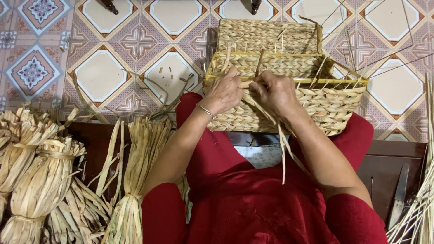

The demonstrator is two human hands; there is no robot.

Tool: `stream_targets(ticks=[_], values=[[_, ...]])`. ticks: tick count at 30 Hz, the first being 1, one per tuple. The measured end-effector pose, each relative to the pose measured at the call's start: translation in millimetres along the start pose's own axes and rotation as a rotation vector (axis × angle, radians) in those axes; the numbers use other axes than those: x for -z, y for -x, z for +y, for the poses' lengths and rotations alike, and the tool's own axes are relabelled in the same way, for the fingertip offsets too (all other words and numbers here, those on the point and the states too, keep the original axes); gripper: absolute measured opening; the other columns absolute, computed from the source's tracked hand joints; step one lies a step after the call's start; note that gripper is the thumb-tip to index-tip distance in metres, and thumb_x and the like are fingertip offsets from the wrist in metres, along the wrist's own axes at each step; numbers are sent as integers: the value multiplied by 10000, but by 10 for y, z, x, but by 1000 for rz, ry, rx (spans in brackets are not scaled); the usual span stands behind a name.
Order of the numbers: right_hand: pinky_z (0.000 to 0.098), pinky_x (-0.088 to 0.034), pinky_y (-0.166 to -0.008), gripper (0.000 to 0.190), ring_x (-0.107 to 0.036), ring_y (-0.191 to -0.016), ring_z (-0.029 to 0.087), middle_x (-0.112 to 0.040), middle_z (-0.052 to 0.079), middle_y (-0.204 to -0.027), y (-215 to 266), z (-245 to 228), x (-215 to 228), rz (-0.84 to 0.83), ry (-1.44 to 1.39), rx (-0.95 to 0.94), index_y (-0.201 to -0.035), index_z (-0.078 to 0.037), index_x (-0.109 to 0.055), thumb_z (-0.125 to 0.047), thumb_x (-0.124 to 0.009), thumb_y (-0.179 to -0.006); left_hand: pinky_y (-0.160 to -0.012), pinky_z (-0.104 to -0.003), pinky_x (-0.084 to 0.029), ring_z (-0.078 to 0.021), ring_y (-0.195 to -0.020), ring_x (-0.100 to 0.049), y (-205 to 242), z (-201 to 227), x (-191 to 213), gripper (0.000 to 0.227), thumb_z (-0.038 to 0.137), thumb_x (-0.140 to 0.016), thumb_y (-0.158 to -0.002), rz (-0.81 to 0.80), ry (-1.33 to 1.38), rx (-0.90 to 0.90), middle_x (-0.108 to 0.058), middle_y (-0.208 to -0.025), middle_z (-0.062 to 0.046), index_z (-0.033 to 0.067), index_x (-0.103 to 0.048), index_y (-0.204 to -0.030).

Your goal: The person weaves a basket by wrapping, threading, and tucking dried plant strips into the frame and rim by hand.

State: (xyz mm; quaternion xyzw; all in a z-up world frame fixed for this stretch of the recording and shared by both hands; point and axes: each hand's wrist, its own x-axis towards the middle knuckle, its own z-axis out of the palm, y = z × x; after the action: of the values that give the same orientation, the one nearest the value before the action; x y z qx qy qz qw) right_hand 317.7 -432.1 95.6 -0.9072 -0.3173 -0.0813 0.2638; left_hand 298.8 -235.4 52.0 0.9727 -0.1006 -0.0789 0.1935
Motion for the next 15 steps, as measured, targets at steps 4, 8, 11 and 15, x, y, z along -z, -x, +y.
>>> stream_targets(ticks=[4, 8, 11, 15], values=[[322, -492, -383, 199, -626, -444, 164, -714, 108, -630, 85, 5, -17, -22, -32, -83, -905, -46, -750, -235, -788, -956, -723, -425, -493, -192, -806, -564, 118, 76, 202, 165, 213, -567, -892, 0, 63, 9, -443, -928, -66, 76, -630, -824], [312, -539, -443, 204, -661, -506, 149, -725, 98, -673, 81, 60, -31, -2, -134, -96, -917, -56, -747, -255, -782, -949, -785, -490, -509, -255, -857, -612, 154, 203, 453, 66, 45, -609, -819, -143, 49, 43, -447, -1089, -104, 36, -667, -848], [344, -528, -418, 195, -636, -457, 185, -711, 103, -635, 81, 66, -8, -109, -90, -230, -934, -73, -749, -265, -765, -963, -863, -488, -534, -300, -922, -620, 93, 195, 507, 69, -23, -629, -832, -168, 35, -11, -496, -1186, -111, -1, -694, -846], [370, -537, -468, 201, -632, -452, 200, -701, 119, -621, 92, 1, -65, -25, 80, -140, -904, -59, -746, -245, -763, -979, -885, -448, -551, -318, -898, -655, -14, 144, 417, 102, -35, -663, -821, -108, 15, -59, -484, -1281, -170, -26, -687, -920]])
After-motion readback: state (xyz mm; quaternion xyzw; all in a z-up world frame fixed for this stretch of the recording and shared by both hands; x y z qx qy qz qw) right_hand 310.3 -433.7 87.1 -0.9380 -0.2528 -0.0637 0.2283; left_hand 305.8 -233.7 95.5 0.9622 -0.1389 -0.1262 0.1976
